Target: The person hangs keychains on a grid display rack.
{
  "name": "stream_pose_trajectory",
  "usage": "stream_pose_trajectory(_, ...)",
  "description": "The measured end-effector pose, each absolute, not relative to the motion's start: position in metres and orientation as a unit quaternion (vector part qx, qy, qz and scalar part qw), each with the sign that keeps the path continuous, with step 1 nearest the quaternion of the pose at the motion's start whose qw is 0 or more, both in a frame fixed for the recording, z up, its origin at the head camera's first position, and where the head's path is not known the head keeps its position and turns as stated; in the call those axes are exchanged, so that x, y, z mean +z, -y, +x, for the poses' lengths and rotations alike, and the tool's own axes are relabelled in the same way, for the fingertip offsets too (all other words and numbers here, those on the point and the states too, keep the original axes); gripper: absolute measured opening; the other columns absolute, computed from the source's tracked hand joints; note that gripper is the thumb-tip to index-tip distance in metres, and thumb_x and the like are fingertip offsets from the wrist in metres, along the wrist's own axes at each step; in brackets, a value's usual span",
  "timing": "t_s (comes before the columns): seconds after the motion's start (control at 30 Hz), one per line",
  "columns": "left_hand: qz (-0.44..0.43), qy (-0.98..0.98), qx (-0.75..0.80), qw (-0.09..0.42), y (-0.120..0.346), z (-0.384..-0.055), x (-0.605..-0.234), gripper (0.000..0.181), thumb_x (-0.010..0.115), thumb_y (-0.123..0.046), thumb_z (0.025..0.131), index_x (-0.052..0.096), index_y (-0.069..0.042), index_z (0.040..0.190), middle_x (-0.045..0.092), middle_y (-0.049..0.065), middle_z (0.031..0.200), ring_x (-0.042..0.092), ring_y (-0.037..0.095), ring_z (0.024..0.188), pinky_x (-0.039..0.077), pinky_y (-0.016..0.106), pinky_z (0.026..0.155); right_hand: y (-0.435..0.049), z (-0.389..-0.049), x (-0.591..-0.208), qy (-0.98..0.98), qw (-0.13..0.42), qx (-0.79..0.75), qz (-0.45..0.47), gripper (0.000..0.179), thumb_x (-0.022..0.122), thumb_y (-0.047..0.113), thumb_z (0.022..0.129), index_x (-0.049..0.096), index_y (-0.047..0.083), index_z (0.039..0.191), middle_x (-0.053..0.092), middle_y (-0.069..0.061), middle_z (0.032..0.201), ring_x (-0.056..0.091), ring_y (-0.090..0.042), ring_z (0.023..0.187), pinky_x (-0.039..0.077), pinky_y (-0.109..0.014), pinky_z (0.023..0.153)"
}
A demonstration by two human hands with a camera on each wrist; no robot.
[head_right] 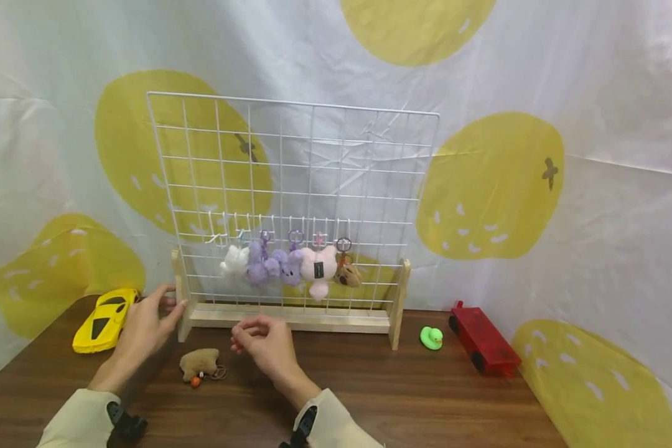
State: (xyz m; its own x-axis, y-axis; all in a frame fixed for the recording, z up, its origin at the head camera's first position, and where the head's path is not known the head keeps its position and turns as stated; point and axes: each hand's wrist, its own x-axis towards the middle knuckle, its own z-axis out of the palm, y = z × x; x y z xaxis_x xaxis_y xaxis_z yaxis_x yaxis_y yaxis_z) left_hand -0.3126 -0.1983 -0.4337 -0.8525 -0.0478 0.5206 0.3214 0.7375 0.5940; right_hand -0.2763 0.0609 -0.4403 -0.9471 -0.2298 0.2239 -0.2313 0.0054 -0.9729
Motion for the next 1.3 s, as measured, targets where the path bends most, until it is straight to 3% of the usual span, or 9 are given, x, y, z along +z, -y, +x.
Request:
stream_pose_trajectory(0.27,-0.074,0.895,-0.353,0.263,0.198,-0.312,-0.433,0.039,0.072,-0.016,0.105,0.062,0.005,0.137,0.079,0.030,0.112,0.080,0.045,0.101,0.063,0.062,0.092,-0.055,-0.270,-0.459,0.805,-0.027,0.543,0.236,0.015,0.086,0.011,0.092,0.083,0.007,0.106,0.084,-0.007,0.097,0.074,-0.001,0.081,0.058,-0.016,0.073)
stream_pose_trajectory(0.67,-0.076,0.895,-0.356,0.259,0.197,-0.311,-0.433,0.037,0.071,-0.014,0.106,0.061,0.004,0.137,0.079,0.030,0.112,0.079,0.044,0.103,0.063,0.061,0.091,-0.050,-0.260,-0.459,0.865,0.003,0.405,0.296,0.019,0.091,0.011,0.087,0.085,0.008,0.105,0.073,-0.002,0.101,0.068,0.001,0.086,0.057,-0.012,0.078)
stream_pose_trajectory(1.13,-0.081,0.894,-0.351,0.266,0.197,-0.311,-0.435,0.036,0.071,-0.013,0.106,0.061,0.004,0.136,0.079,0.029,0.111,0.079,0.045,0.102,0.063,0.062,0.090,-0.054,-0.261,-0.455,0.893,0.044,0.343,0.290,0.004,0.086,0.018,0.092,0.087,0.015,0.094,0.084,0.008,0.088,0.065,0.010,0.073,0.052,-0.011,0.068)
stream_pose_trajectory(1.3,-0.081,0.893,-0.348,0.273,0.198,-0.311,-0.434,0.037,0.071,-0.013,0.105,0.062,0.004,0.136,0.080,0.029,0.111,0.079,0.045,0.101,0.063,0.062,0.090,-0.058,-0.267,-0.457,0.885,0.045,0.362,0.288,0.009,0.080,0.008,0.092,0.085,0.011,0.098,0.083,0.003,0.093,0.065,0.009,0.072,0.053,-0.012,0.068)
